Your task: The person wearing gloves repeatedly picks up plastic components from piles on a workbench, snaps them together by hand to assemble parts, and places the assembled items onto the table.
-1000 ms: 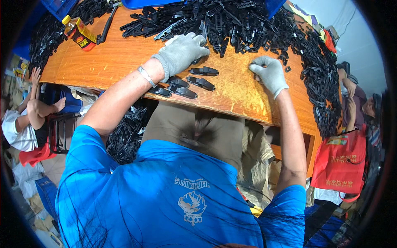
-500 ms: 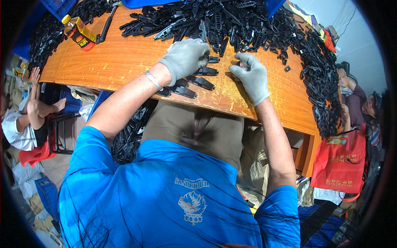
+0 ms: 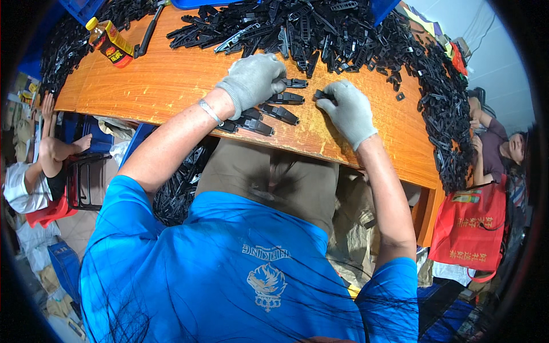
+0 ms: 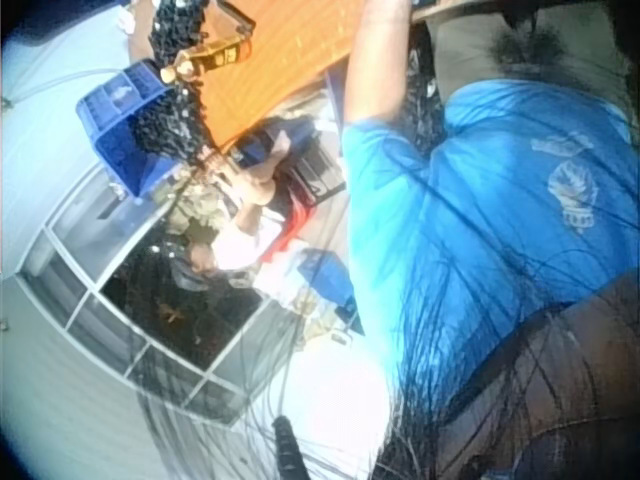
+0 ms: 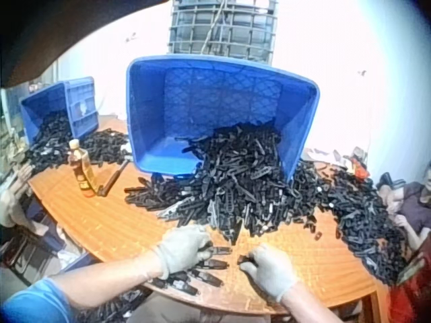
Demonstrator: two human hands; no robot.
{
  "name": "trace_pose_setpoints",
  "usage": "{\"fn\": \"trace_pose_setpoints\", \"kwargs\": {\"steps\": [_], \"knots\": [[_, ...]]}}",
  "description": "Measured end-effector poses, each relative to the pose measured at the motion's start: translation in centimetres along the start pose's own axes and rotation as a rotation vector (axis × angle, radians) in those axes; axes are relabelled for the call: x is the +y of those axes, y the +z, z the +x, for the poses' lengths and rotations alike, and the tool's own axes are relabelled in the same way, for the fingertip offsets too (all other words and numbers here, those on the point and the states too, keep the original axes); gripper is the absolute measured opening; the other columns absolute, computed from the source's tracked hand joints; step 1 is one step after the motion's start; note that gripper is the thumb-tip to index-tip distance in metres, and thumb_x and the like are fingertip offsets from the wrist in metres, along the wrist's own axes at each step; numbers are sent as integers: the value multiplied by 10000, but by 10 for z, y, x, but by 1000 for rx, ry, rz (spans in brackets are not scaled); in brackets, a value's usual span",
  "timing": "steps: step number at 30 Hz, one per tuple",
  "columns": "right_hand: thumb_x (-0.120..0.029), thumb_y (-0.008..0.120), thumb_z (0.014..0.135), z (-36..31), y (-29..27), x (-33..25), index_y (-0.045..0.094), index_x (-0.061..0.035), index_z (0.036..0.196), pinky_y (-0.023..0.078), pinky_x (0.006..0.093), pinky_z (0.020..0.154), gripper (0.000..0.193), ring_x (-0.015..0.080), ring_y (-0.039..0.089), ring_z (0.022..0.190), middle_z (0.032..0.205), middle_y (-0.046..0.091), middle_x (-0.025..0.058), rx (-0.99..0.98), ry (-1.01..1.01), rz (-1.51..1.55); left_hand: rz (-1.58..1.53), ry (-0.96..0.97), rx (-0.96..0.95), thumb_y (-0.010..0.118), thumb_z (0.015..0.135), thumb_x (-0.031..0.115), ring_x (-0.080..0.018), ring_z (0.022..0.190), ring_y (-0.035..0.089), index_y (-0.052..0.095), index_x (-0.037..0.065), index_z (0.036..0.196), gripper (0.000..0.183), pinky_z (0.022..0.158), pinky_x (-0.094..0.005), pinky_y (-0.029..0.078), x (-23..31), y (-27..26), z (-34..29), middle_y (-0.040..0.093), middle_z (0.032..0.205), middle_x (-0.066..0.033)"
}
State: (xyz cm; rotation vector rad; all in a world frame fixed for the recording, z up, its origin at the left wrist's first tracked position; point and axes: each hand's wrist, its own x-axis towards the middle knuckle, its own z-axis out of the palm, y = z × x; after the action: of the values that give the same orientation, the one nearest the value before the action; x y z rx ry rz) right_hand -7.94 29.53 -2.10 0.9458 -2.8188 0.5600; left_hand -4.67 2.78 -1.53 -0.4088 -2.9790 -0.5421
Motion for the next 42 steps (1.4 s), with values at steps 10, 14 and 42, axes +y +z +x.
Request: {"fn": "trace_pose_setpoints", "kwargs": {"steps": [10,14,42], "knots": [[-246,821,886,29,20,-1,805,-147,1026,578,445,799,172,316,705,936,970,676,94,62,-114,193,-9,26,46,793,905,277,-339,1053,710,798,136,1063,212,907,-469,582,-2,10,0,733,1072,-96],[-244,830,874,32,20,-3,812,-154,1038,582,429,793,187,300,714,930,994,695,71,55,-149,89,-4,125,133,789,888,233,-368,971,719,811,115,1009,170,848,-473,593,-7,16,6,735,1017,-118],[-293,911,794,-4,24,-49,546,-75,1514,517,462,1136,835,409,597,1364,1498,583,206,-147,-189,195,56,27,74,890,773,483,-431,1490,476,403,112,1660,1078,1207,-541,432,29,-9,-100,521,1583,-218]]}}
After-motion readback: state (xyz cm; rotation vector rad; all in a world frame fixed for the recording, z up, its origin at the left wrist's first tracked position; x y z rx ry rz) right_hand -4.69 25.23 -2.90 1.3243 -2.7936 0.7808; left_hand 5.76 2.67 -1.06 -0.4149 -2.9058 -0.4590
